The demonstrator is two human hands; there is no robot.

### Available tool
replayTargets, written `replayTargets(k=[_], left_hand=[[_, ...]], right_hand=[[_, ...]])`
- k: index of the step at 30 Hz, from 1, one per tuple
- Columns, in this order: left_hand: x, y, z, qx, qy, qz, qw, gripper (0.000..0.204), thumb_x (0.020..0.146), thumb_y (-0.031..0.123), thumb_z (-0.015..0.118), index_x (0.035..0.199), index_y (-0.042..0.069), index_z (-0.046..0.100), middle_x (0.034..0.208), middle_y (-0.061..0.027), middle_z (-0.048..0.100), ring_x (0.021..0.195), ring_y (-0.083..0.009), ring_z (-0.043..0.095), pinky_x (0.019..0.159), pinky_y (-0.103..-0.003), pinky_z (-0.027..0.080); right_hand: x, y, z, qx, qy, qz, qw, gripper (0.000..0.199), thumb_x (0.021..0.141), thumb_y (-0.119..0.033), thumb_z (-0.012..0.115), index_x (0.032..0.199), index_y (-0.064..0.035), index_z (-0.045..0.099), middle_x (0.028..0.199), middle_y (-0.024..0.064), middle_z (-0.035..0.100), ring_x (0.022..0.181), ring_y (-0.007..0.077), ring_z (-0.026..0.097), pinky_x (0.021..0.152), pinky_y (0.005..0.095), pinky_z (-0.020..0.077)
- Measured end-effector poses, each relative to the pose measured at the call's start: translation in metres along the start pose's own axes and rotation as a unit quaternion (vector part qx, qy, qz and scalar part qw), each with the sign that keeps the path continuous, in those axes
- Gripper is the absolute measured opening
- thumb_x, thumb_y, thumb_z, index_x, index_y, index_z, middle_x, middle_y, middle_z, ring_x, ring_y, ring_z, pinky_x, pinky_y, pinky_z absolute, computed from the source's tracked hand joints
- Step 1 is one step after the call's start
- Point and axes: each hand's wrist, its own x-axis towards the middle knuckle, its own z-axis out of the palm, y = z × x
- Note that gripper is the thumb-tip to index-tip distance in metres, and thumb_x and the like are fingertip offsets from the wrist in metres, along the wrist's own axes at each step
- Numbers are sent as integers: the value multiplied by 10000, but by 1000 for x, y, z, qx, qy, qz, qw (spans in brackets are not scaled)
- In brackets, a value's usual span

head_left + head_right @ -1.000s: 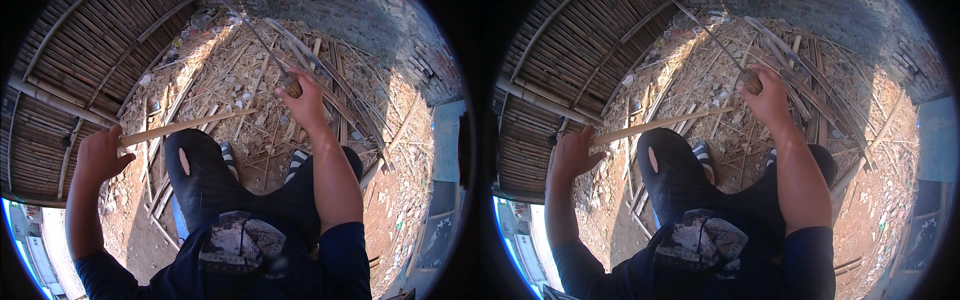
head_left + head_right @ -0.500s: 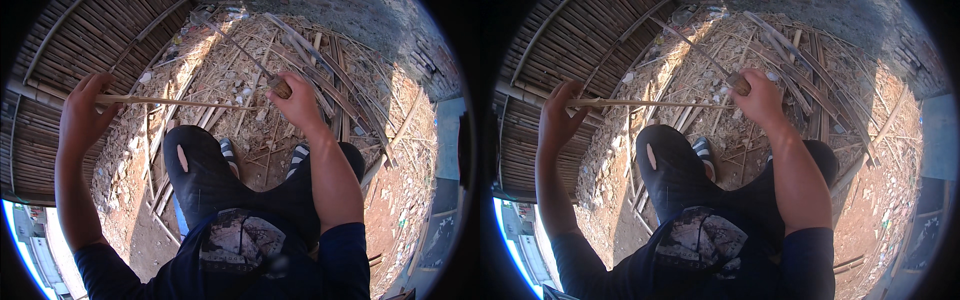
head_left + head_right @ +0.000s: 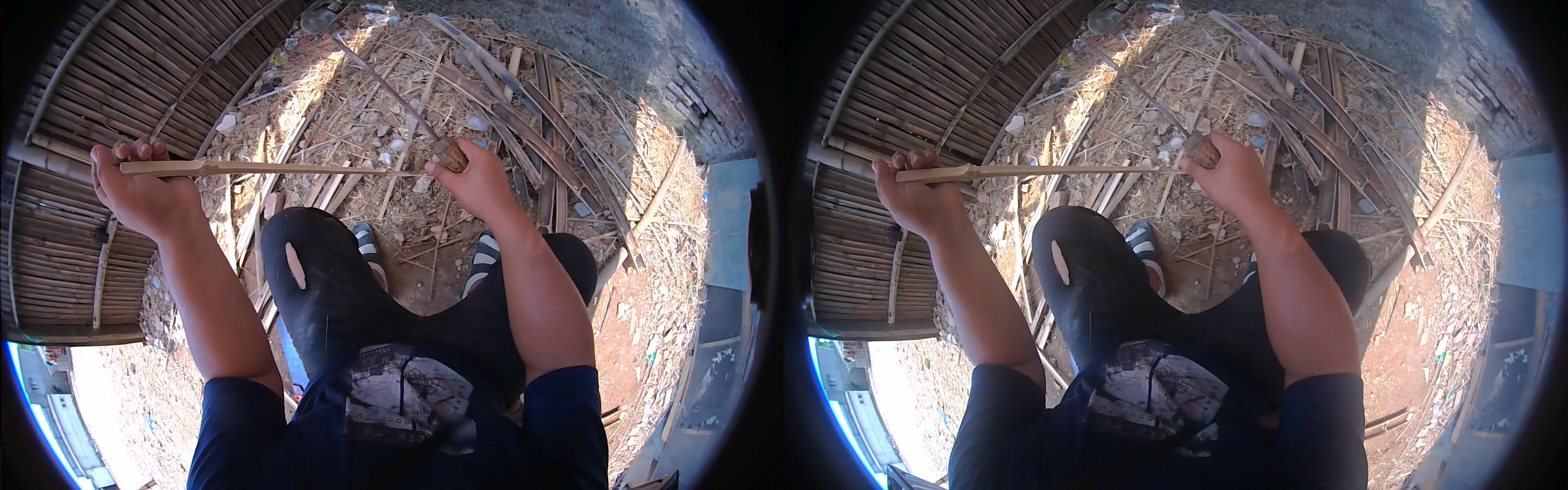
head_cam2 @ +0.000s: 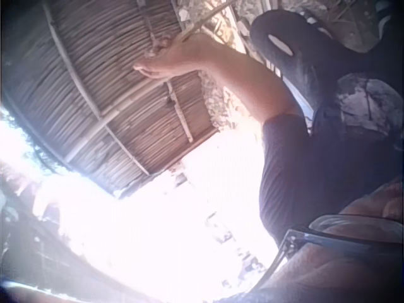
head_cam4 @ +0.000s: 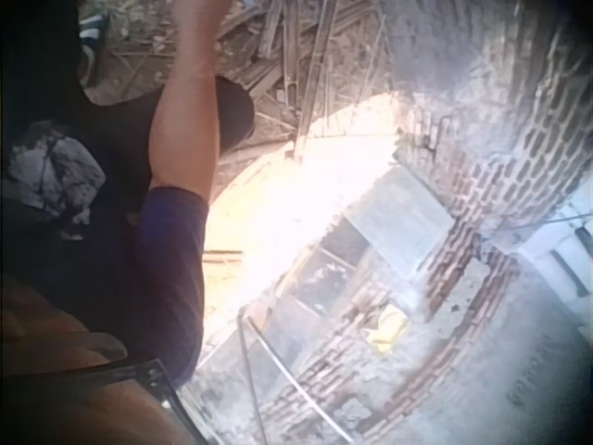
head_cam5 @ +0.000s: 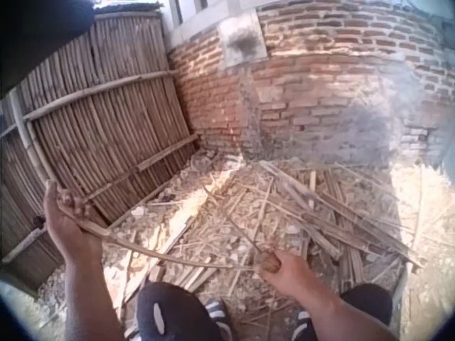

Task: The person uses a hammer to split a piece of bamboo and then shaves the surface of a bamboo strip using a large knife.

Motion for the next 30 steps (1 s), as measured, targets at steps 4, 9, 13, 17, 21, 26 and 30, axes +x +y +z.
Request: replayTargets(k=[4, 9, 13, 17, 21, 26, 30], left_hand=[[4, -15, 21, -44, -81, -39, 995, 253, 1038, 322, 429, 932, 95, 464, 660, 0, 363, 559, -118, 339, 545, -274, 288], [30, -40, 32, -64, -140, -47, 987, 260, 1011, 266, 416, 830, 82, 449, 647, -7, 348, 554, -140, 315, 528, -296, 272], [47, -61, 52, -47, -150, -49, 986, 206, 975, 180, 409, 805, 69, 440, 643, -31, 384, 544, -149, 329, 527, -314, 281], [60, -66, 61, 13, -135, -4, 991, 193, 972, 122, 347, 785, 79, 369, 656, -38, 316, 537, -139, 275, 506, -298, 258], [64, -76, 71, 48, -113, 3, 992, 175, 965, 81, 333, 792, 64, 357, 661, -43, 308, 538, -145, 279, 500, -305, 264], [61, -75, 66, 11, -97, -22, 995, 148, 950, 55, 336, 805, 55, 358, 662, -48, 321, 537, -146, 283, 499, -311, 262], [56, -72, 69, 38, -95, -3, 995, 135, 944, 67, 336, 815, 52, 370, 665, -53, 344, 535, -147, 288, 503, -314, 267]], right_hand=[[2, 14, 10, -25, -22, 30, 999, 504, 832, -433, 763, 1019, 23, 659, 854, 200, 694, 824, 371, 686, 749, 439, 520], [20, 34, 27, -30, -65, 138, 988, 503, 846, -433, 740, 1036, 26, 658, 883, 208, 698, 837, 358, 691, 752, 440, 517], [40, 36, 58, 5, 86, 99, 991, 461, 868, -411, 742, 1004, 20, 648, 781, 102, 663, 710, 226, 630, 683, 377, 485], [54, -34, 85, 116, 123, 49, 984, 409, 866, -368, 736, 1022, -4, 631, 824, 131, 681, 742, 260, 663, 697, 385, 504], [30, 29, 164, 14, 107, 85, 991, 390, 818, -234, 724, 1096, 10, 600, 942, 227, 705, 898, 400, 696, 791, 485, 531], [11, 108, 220, -88, -61, 193, 975, 484, 764, -280, 728, 1092, 56, 609, 955, 288, 682, 925, 449, 664, 845, 492, 524], [26, 110, 197, 7, -75, 202, 977, 447, 769, -252, 713, 1080, 50, 606, 914, 242, 685, 863, 402, 670, 803, 467, 527]])
